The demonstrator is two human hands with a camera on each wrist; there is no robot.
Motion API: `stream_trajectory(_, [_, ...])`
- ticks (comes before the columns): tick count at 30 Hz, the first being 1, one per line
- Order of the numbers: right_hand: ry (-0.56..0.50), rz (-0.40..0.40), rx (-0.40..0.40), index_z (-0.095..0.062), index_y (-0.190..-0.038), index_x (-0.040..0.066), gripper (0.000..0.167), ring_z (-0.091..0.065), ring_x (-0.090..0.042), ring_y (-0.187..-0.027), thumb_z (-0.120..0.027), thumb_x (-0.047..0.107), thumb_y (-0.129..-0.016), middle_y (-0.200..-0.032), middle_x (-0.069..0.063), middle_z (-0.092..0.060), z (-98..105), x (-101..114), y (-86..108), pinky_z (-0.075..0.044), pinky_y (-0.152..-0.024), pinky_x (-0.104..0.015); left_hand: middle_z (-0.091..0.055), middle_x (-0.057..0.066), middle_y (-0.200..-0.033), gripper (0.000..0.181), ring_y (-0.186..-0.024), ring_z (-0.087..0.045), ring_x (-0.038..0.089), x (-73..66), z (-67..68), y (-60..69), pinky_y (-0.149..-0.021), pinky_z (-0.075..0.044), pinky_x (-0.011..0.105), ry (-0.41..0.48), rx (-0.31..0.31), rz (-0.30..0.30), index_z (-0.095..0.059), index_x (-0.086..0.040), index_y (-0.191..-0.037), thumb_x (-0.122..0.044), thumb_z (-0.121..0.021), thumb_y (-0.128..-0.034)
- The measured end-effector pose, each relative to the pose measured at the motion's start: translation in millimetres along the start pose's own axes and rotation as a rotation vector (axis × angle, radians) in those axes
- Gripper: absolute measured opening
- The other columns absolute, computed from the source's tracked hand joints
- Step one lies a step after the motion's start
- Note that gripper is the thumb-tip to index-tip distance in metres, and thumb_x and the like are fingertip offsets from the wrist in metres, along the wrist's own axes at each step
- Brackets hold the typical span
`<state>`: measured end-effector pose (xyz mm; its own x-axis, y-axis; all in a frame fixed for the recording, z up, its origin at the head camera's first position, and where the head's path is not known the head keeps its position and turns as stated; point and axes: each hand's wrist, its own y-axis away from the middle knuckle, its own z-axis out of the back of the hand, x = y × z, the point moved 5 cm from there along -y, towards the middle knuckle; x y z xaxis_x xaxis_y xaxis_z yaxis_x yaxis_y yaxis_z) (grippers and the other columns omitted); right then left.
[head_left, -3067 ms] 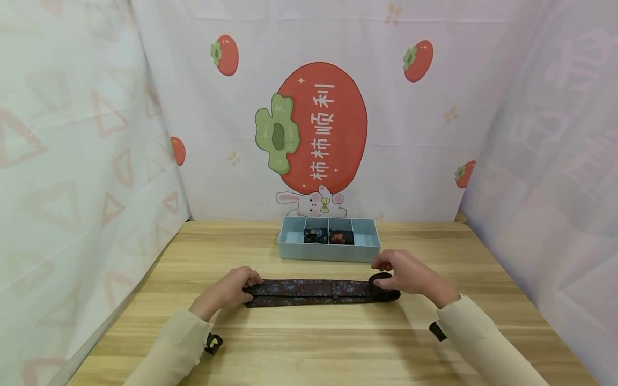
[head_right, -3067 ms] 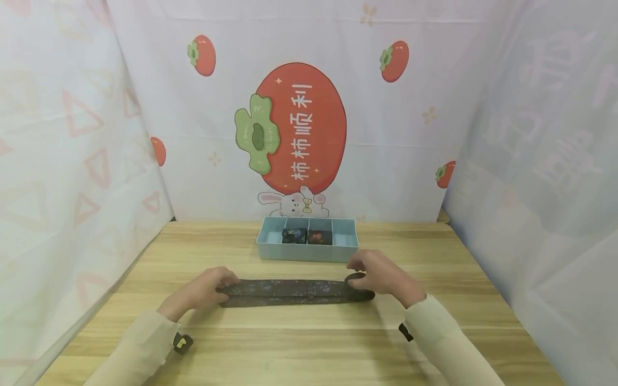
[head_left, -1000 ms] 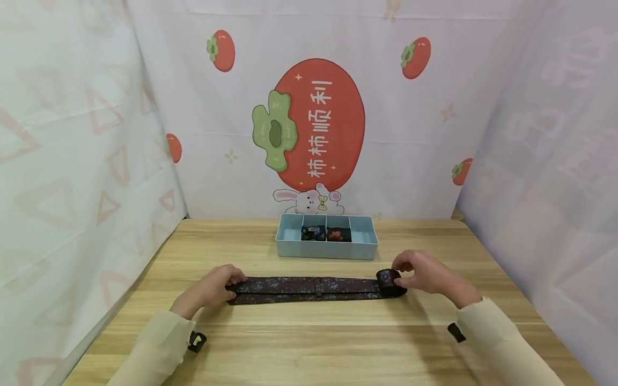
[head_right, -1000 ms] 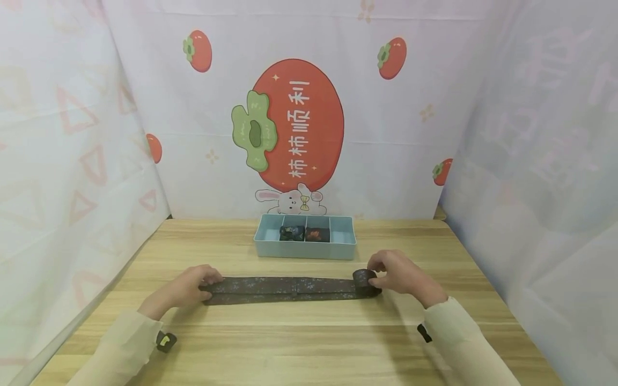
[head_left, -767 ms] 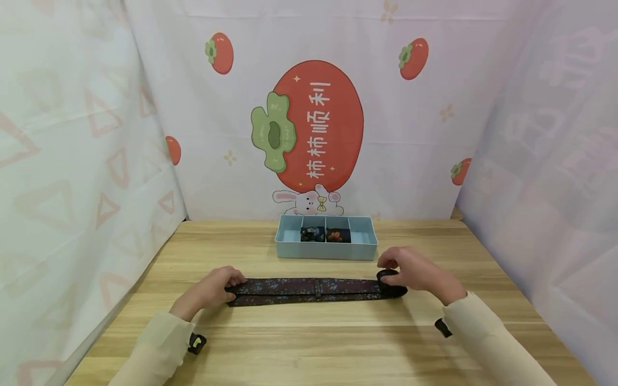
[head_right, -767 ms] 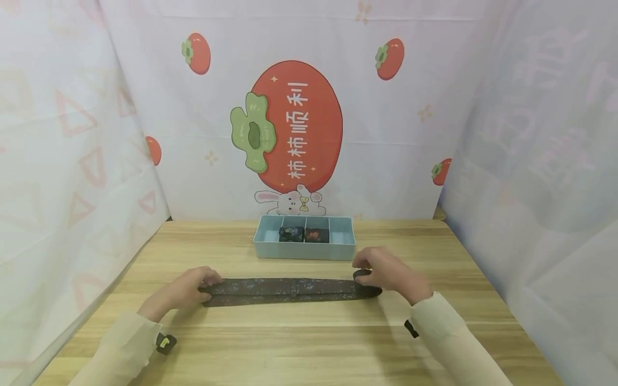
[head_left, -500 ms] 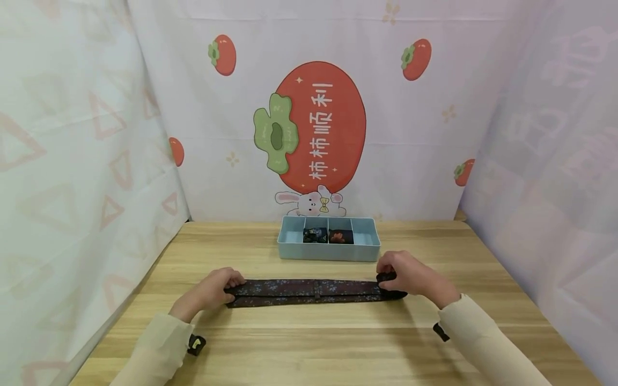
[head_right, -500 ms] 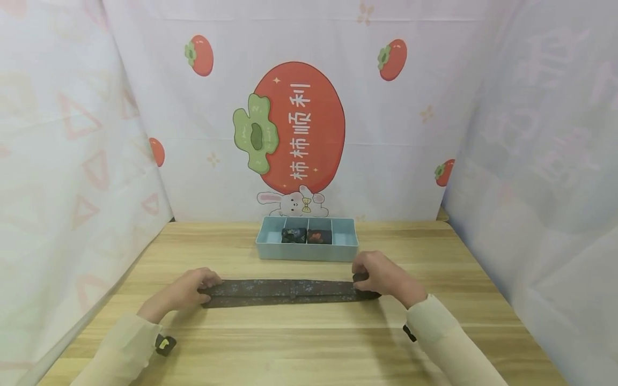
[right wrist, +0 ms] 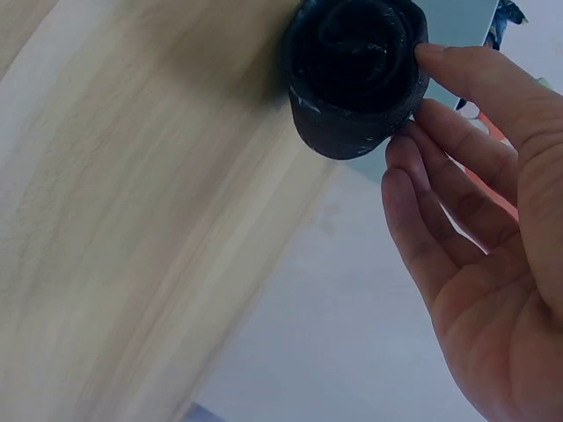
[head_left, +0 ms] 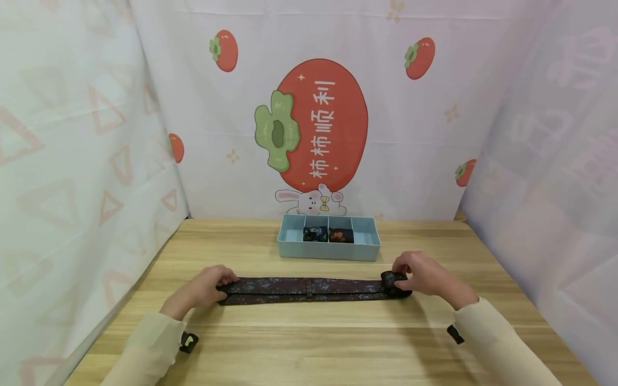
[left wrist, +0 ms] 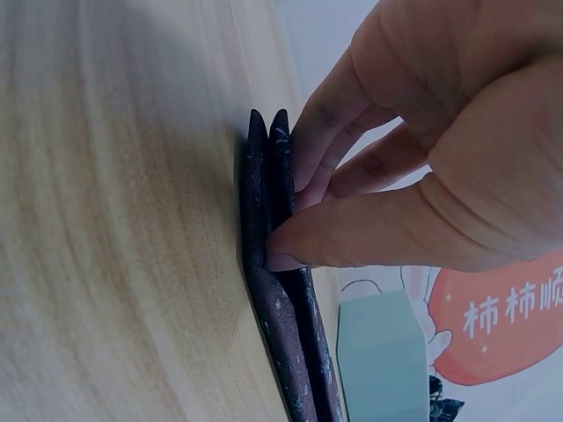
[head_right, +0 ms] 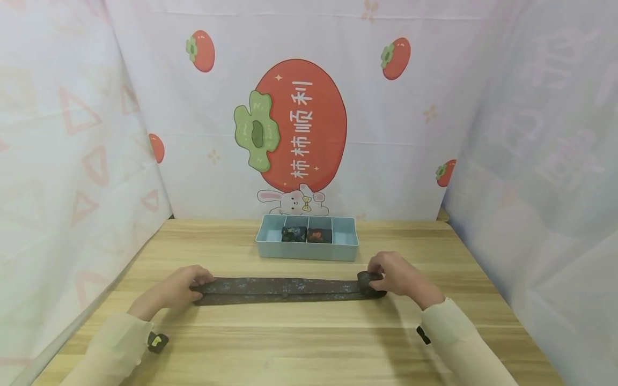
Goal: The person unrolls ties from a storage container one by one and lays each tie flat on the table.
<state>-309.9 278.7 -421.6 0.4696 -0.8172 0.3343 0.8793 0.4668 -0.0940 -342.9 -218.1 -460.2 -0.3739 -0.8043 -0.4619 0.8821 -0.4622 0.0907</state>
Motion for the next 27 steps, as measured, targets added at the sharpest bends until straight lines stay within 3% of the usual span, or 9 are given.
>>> stream_trajectory(6, [-0.015, -0.037, 0.015, -0.077, -0.099, 0.009, 0.017, -0.066, -0.013, -0.084, -0.087, 0.013, -0.085, -0.094, 0.002, -0.073, 2.0, -3.9, 2.8, -0.060, -0.075, -0.033, -0.070, 0.009, -0.111, 0.034, -0.102, -0.065, 0.024, -0.2, 0.6, 0.1, -0.092, -0.058, 0.046, -0.010, -0.005, -0.002, -0.073, -0.001, -0.117, 0.010, -0.080, -0.0849])
stream_trajectory(11, [-0.002, -0.006, 0.009, -0.078, -0.101, 0.010, 0.016, -0.068, -0.012, -0.085, -0.086, 0.016, -0.088, -0.096, 0.002, -0.075, 4.7, 3.6, -5.0, -0.062, -0.078, -0.036, -0.069, 0.009, -0.111, 0.034, -0.102, -0.065, 0.024, -0.9, -0.2, 0.6, -0.092, -0.058, 0.046, -0.009, -0.007, 0.003, -0.073, -0.001, -0.117, 0.010, -0.080, -0.0851])
stream_trajectory(18, [-0.022, 0.054, 0.030, -0.077, -0.104, 0.005, 0.018, -0.070, -0.014, -0.086, -0.085, 0.012, -0.089, -0.098, -0.005, -0.077, -4.9, 15.7, -19.7, -0.062, -0.077, -0.031, -0.069, 0.008, -0.110, 0.034, -0.101, -0.064, 0.023, -1.3, -2.9, 2.1, -0.090, -0.058, 0.044, -0.010, -0.015, -0.003, -0.073, -0.001, -0.116, 0.010, -0.080, -0.0852])
stream_trajectory(22, [-0.066, 0.045, 0.045, -0.076, -0.102, 0.004, 0.017, -0.067, -0.010, -0.082, -0.084, 0.011, -0.089, -0.095, -0.004, -0.075, -13.3, 15.3, -22.4, -0.061, -0.074, -0.028, -0.068, 0.008, -0.109, 0.033, -0.100, -0.064, 0.023, -1.9, -3.1, 2.6, -0.090, -0.058, 0.044, -0.006, -0.015, -0.003, -0.073, -0.001, -0.116, 0.010, -0.080, -0.0851])
stream_trajectory(27, [-0.036, 0.043, 0.015, -0.075, -0.099, 0.005, 0.018, -0.063, -0.008, -0.080, -0.087, 0.012, -0.086, -0.092, -0.001, -0.071, -14.9, 12.5, -19.8, -0.058, -0.071, -0.027, -0.069, 0.008, -0.109, 0.033, -0.100, -0.064, 0.023, -0.2, -1.9, 1.6, -0.090, -0.058, 0.044, -0.008, -0.023, -0.016, -0.073, -0.001, -0.115, 0.010, -0.080, -0.0848])
